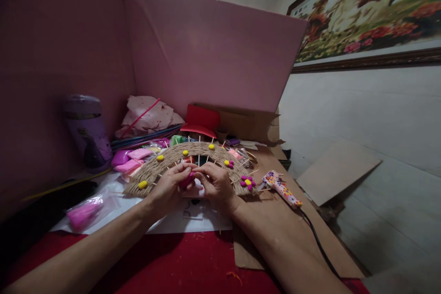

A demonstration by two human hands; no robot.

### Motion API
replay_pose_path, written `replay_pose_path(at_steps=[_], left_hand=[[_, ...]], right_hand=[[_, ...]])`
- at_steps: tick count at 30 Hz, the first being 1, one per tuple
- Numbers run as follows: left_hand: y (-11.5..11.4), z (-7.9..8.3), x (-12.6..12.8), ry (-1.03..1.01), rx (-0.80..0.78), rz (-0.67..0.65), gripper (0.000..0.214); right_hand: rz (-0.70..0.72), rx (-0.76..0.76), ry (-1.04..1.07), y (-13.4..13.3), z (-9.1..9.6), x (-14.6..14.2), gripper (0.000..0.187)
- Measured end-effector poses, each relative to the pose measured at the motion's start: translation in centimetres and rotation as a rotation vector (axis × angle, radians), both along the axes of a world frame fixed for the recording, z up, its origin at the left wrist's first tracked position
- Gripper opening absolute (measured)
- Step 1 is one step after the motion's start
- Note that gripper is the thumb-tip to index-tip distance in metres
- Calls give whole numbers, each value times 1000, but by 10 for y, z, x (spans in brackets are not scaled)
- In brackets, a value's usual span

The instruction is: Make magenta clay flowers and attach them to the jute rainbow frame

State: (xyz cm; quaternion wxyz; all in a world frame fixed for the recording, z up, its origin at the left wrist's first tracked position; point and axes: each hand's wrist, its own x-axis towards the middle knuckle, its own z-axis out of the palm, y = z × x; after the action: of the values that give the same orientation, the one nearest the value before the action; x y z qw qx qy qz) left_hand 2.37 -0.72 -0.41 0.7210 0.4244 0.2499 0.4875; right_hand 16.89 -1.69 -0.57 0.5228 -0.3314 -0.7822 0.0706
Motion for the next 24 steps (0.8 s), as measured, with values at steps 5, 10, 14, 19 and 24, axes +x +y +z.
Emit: replay_pose_path(at_steps=[5, 10, 14, 19, 24], left_hand=[[0, -2, 1, -3, -17, 16, 28], [-2, -3, 2, -3, 12, -13, 27], [-2, -3, 3, -2, 40, 6, 29], [-1, -5, 3, -1, 43, 18, 27], [1, -6, 3, 27, 30, 28, 22]], right_hand=[[-11, -39, -33, 0, -2, 0, 10], [-29, -74, -34, 0, -3, -1, 10], [-57, -110, -33, 0, -4, -1, 11], [-29, -224, 19, 1, -9, -1, 13], [26, -397, 246, 2, -9, -3, 17]])
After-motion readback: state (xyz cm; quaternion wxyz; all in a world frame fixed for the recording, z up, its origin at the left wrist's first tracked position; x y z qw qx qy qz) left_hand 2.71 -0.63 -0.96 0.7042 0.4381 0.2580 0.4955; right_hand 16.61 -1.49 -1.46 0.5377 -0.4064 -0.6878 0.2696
